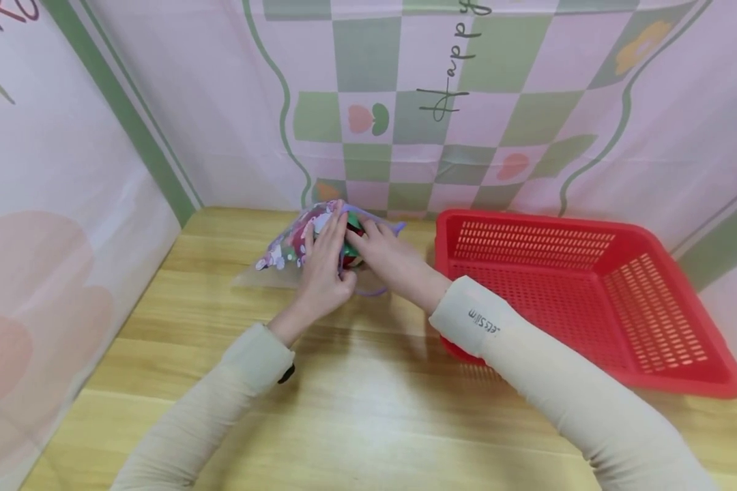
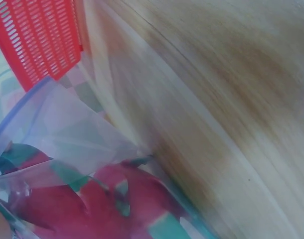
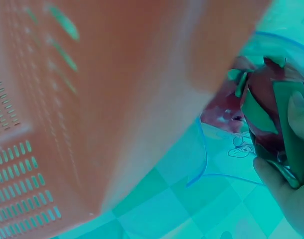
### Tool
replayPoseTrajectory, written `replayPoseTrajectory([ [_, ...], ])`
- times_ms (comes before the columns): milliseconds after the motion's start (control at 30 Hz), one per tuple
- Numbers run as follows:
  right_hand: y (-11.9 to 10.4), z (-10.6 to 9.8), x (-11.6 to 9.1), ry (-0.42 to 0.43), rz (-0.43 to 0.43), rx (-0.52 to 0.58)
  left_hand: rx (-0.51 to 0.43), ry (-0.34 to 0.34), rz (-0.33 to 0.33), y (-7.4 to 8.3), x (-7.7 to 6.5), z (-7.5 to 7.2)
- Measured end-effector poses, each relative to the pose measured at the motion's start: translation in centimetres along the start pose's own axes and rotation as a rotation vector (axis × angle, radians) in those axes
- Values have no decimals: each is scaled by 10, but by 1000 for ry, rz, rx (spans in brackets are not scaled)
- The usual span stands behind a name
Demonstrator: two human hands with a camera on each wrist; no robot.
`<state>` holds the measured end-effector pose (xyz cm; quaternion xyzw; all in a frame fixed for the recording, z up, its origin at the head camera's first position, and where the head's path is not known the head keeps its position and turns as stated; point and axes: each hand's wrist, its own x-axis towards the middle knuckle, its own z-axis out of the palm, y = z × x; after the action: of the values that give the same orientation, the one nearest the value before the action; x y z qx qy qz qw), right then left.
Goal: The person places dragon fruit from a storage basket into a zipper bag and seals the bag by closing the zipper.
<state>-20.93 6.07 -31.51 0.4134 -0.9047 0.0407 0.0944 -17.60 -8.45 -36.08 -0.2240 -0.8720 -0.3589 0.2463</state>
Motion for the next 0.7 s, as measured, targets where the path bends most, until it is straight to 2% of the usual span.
replayPoseTrajectory([
  [200, -2, 7, -3, 56, 12, -38, -37, -24, 27, 4, 2, -1],
  [300, -2, 11, -4, 81, 42, 1, -46, -31, 29, 5, 4, -1],
  [467, 0, 15, -1, 103, 135, 237, -54, -11, 39, 4, 3, -1],
  [600, 3, 16, 2, 58, 217, 426, -71, 7, 60, 3, 0, 0],
  [700, 5, 15, 4, 8, 245, 581, -74, 5, 72, 2, -2, 2],
])
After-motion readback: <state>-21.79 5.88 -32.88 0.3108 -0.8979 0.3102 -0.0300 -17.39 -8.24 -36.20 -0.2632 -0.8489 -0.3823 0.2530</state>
